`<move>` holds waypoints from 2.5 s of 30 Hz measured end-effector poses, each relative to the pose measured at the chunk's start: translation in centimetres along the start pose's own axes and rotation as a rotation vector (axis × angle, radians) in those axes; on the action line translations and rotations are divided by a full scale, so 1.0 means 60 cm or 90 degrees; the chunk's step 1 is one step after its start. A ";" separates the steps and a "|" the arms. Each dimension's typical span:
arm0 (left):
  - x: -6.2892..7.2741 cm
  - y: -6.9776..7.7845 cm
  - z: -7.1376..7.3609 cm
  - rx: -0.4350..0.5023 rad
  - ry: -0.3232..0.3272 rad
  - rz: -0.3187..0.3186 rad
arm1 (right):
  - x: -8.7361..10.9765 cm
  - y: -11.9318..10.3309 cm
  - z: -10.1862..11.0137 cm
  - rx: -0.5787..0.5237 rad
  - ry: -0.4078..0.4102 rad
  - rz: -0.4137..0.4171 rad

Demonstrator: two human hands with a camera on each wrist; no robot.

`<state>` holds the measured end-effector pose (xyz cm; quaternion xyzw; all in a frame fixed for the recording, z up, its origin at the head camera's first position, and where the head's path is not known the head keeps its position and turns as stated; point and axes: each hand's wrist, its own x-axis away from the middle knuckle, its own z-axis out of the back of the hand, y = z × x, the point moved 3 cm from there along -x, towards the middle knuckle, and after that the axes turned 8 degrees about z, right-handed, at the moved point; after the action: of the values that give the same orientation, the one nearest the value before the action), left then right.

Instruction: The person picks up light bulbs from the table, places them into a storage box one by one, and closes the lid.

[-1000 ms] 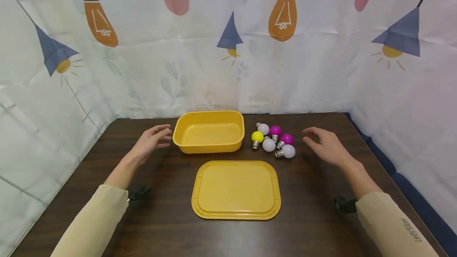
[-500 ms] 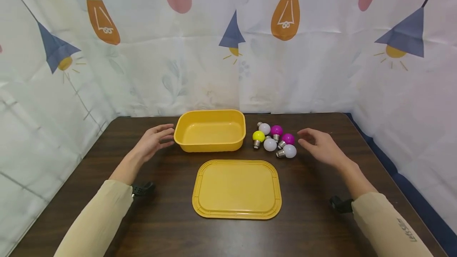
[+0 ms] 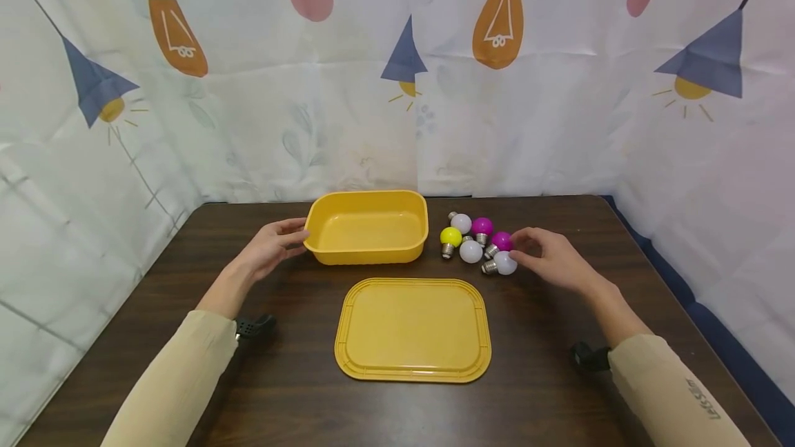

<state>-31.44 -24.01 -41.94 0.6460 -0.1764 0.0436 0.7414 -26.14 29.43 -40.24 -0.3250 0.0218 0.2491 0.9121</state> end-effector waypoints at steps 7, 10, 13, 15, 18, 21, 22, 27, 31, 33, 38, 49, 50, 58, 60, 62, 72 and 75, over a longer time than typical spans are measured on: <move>-0.007 0.004 0.002 0.001 -0.009 -0.003 | -0.006 0.008 -0.007 0.016 -0.005 0.002; -0.007 0.007 0.002 -0.004 -0.011 -0.008 | -0.007 0.012 -0.008 0.020 -0.006 0.002; -0.006 0.009 0.003 -0.009 -0.016 -0.009 | -0.008 0.014 -0.009 0.026 -0.007 0.000; -0.006 0.010 0.003 -0.011 -0.019 -0.009 | -0.008 0.014 -0.009 0.027 -0.008 0.000; -0.007 0.009 0.004 -0.011 -0.019 -0.008 | -0.010 0.015 -0.011 0.026 -0.013 -0.002; -0.009 0.009 0.003 -0.011 -0.021 -0.006 | -0.010 0.018 -0.013 0.027 -0.016 -0.005; -0.009 0.009 0.004 -0.009 -0.022 -0.006 | -0.010 0.018 -0.013 0.027 -0.017 -0.005; -0.009 0.010 0.004 -0.005 -0.028 -0.003 | -0.010 0.018 -0.017 0.034 -0.020 -0.001; -0.010 0.007 0.006 -0.003 -0.029 -0.001 | -0.012 0.017 -0.021 0.034 -0.024 0.015; -0.010 0.006 0.007 0.000 -0.030 0.001 | -0.013 0.016 -0.022 0.031 -0.025 0.023; -0.010 0.002 0.009 0.002 -0.031 0.003 | -0.014 0.014 -0.025 0.022 -0.028 0.025; -0.012 -0.003 0.011 0.004 -0.034 0.001 | -0.010 0.010 -0.028 -0.016 -0.034 0.010; -0.012 -0.003 0.011 0.003 -0.034 0.001 | -0.010 0.011 -0.028 -0.019 -0.031 0.007; -0.010 -0.001 0.010 -0.002 -0.031 -0.001 | -0.009 0.015 -0.029 -0.057 -0.036 -0.013; -0.010 -0.001 0.009 -0.003 -0.031 -0.002 | -0.009 0.017 -0.030 -0.065 -0.037 -0.015; -0.010 0.000 0.009 -0.002 -0.031 -0.002 | -0.008 0.018 -0.030 -0.071 -0.039 -0.018; -0.011 -0.002 0.010 0.003 -0.031 0.003 | -0.006 0.026 -0.030 -0.086 -0.053 -0.045; -0.011 -0.002 0.010 0.005 -0.030 0.005 | -0.006 0.029 -0.031 -0.092 -0.055 -0.046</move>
<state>-32.14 -24.53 -42.19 0.6490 -0.1961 0.0320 0.7344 -27.02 29.31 -42.62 -0.3798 -0.0473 0.2307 0.8946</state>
